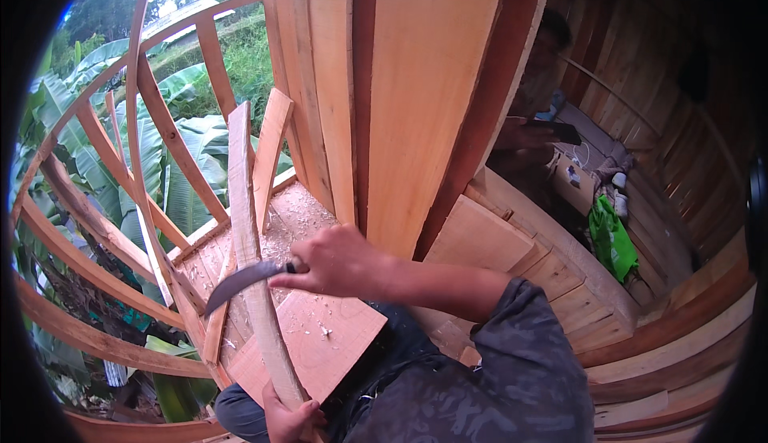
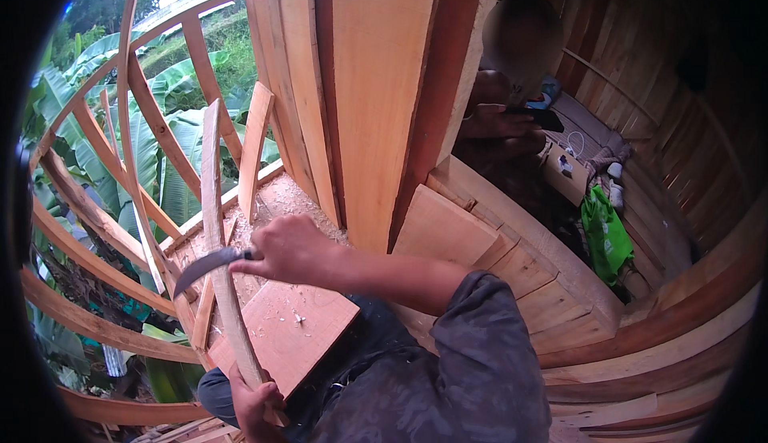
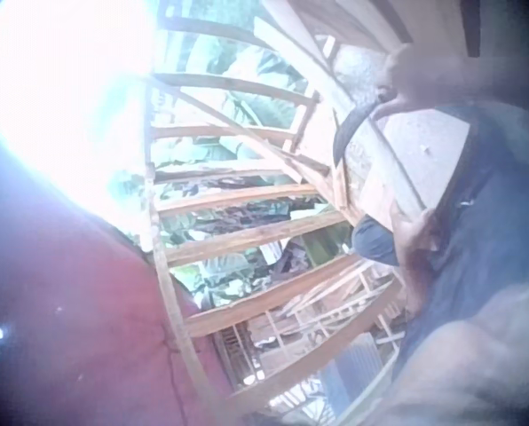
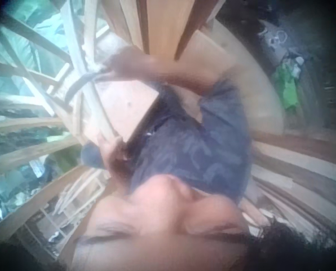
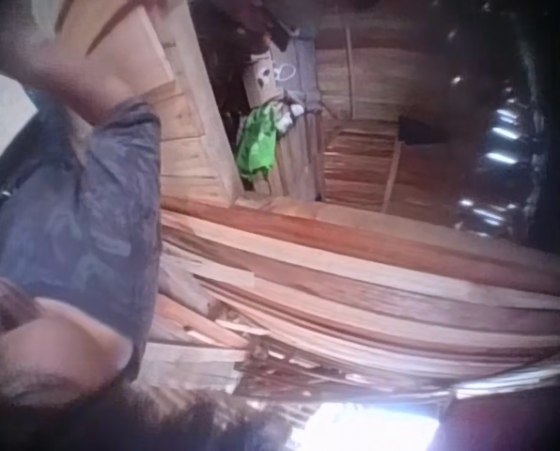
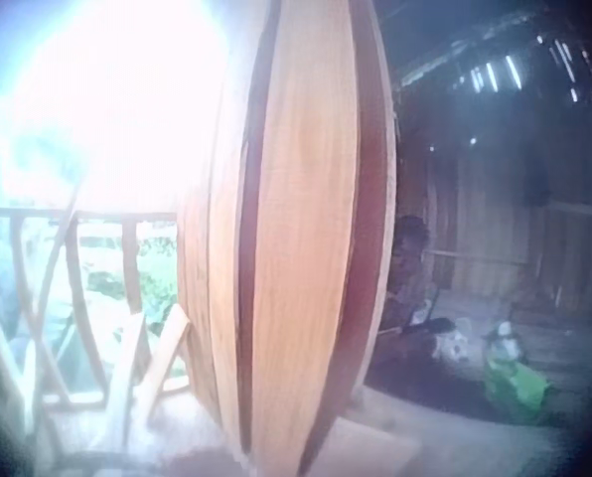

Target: The person sits on the floor and uses a curved knife to shave and shape a long wooden plank. They hold the plank with their left hand and repeatedly scrape the surface with the knife in their right hand, producing wood shavings.

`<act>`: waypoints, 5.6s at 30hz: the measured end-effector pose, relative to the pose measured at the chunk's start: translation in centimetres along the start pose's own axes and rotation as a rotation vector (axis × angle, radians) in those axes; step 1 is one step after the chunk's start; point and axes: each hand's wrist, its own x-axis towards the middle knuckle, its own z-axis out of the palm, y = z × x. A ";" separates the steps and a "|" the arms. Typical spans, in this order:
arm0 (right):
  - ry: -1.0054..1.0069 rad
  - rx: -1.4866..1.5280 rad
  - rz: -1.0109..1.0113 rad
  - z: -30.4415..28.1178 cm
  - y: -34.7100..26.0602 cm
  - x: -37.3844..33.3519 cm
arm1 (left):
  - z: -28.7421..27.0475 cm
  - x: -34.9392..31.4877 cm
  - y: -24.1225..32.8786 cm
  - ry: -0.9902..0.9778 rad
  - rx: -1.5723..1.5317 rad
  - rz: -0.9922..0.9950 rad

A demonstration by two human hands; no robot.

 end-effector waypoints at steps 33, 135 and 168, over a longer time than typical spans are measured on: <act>0.082 -0.631 -0.631 -8.2 0.6 -3.4 | 3.7 -1.9 4.1 -0.064 -0.089 -0.016; -0.513 0.281 0.174 -14.0 3.2 -3.9 | 6.8 0.4 7.7 -0.263 0.151 -0.162; -0.514 0.262 0.142 -14.0 3.9 -4.5 | 7.4 1.9 6.8 -0.389 0.230 -0.008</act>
